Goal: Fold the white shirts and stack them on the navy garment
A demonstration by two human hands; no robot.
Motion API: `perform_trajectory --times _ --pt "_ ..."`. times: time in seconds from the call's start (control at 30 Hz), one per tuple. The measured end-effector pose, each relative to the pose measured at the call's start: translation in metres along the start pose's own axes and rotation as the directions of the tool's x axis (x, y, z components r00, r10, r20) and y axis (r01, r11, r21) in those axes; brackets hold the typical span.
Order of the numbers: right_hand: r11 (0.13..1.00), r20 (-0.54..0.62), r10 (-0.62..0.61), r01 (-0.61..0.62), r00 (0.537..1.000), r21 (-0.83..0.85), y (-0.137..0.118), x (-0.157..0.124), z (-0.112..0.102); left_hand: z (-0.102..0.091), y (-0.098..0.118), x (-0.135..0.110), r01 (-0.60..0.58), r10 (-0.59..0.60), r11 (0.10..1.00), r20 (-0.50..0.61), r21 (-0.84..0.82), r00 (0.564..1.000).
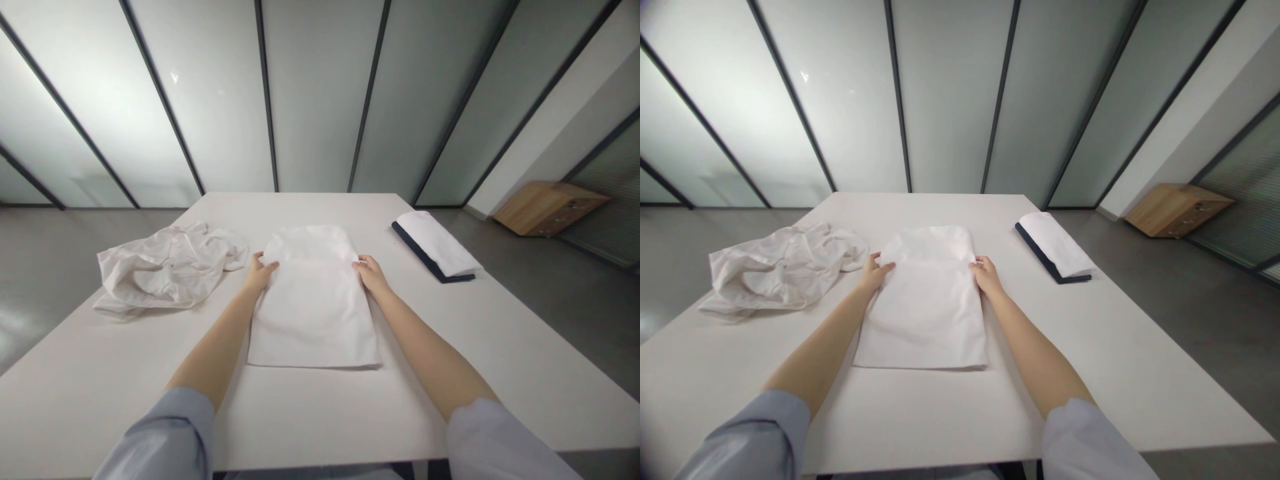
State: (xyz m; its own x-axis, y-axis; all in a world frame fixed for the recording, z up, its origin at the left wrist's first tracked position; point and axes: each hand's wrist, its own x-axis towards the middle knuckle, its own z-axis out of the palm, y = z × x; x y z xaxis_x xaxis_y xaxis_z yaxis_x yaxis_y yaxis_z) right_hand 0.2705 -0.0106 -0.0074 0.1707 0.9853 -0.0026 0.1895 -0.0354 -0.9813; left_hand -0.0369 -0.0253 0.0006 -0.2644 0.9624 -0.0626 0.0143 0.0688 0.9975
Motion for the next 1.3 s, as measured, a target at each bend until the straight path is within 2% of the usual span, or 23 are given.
perform_trajectory --times 0.07,0.13,0.23,0.33,0.4,0.5,0.53,0.6,0.67,0.77,0.8,0.83,0.87,0.93,1.0,1.1,1.2,1.23,1.3 --pt "0.994 -0.021 0.034 -0.031 0.999 0.107 -0.002 0.0 0.0 -0.002 0.002 0.0 -0.029 0.031 0.993 0.018 -0.113 0.999" --pt "0.987 0.0 0.019 -0.019 1.0 0.158 -0.004 -0.001 -0.001 -0.006 0.007 -0.003 -0.013 0.028 0.991 0.111 -0.132 0.993" --pt "0.991 0.098 -0.058 0.045 0.993 0.129 -0.004 -0.001 -0.004 -0.012 0.014 -0.01 0.066 -0.048 0.996 0.265 -0.061 0.963" --pt "0.995 0.199 -0.098 0.095 0.975 0.026 -0.004 0.0 -0.009 -0.018 0.019 -0.016 0.085 -0.08 0.996 0.361 0.003 0.929" --pt "0.993 0.248 -0.09 0.104 0.965 -0.047 -0.004 0.001 -0.011 -0.02 0.023 -0.016 0.05 -0.067 0.997 0.394 0.053 0.916" --pt "0.976 0.296 -0.088 0.142 0.951 -0.167 -0.007 0.002 -0.013 -0.023 0.03 -0.01 -0.127 0.021 0.956 0.37 0.265 0.929" --pt "0.96 0.304 -0.104 0.176 0.947 -0.219 -0.01 0.003 -0.014 -0.023 0.033 -0.008 -0.202 0.06 0.906 0.359 0.373 0.931" --pt "0.901 0.306 -0.178 0.28 0.935 -0.331 -0.017 0.005 -0.016 -0.025 0.044 -0.005 -0.332 0.131 0.749 0.364 0.574 0.922" --pt "0.808 0.298 -0.297 0.405 0.907 -0.428 -0.028 0.007 -0.021 -0.026 0.061 -0.004 -0.441 0.2 0.573 0.404 0.69 0.893" --pt "0.66 0.263 -0.523 0.581 0.81 -0.476 -0.057 0.011 -0.032 -0.03 0.096 -0.009 -0.593 0.381 0.339 0.47 0.73 0.796" --pt "0.636 0.249 -0.581 0.623 0.775 -0.456 -0.069 0.011 -0.037 -0.032 0.109 -0.011 -0.624 0.431 0.292 0.483 0.725 0.763" --pt "0.634 0.24 -0.613 0.65 0.752 -0.418 -0.083 0.012 -0.042 -0.034 0.124 -0.013 -0.638 0.447 0.276 0.492 0.718 0.747" --pt "0.658 0.237 -0.616 0.656 0.751 -0.371 -0.098 0.013 -0.046 -0.036 0.139 -0.015 -0.639 0.418 0.291 0.507 0.712 0.754" --pt "0.739 0.234 -0.564 0.611 0.792 -0.285 -0.126 0.014 -0.053 -0.04 0.167 -0.017 -0.603 0.299 0.36 0.524 0.712 0.797" --pt "0.793 0.201 -0.532 0.567 0.823 -0.221 -0.15 0.017 -0.056 -0.042 0.19 -0.016 -0.577 0.197 0.396 0.548 0.714 0.813" --pt "0.858 0.15 -0.449 0.471 0.881 -0.203 -0.17 0.028 -0.05 -0.038 0.209 -0.007 -0.563 0.118 0.366 0.563 0.741 0.818" --pt "0.879 0.092 -0.397 0.407 0.913 -0.246 -0.172 0.042 -0.038 -0.025 0.213 0.003 -0.509 0.219 0.274 0.462 0.816 0.859" --pt "0.866 0.059 -0.427 0.427 0.902 -0.258 -0.171 0.046 -0.035 -0.02 0.212 0.006 -0.485 0.29 0.248 0.414 0.839 0.863" --pt "0.806 -0.011 -0.542 0.516 0.84 -0.29 -0.166 0.051 -0.03 -0.013 0.208 0.009 -0.457 0.437 0.212 0.334 0.864 0.835"
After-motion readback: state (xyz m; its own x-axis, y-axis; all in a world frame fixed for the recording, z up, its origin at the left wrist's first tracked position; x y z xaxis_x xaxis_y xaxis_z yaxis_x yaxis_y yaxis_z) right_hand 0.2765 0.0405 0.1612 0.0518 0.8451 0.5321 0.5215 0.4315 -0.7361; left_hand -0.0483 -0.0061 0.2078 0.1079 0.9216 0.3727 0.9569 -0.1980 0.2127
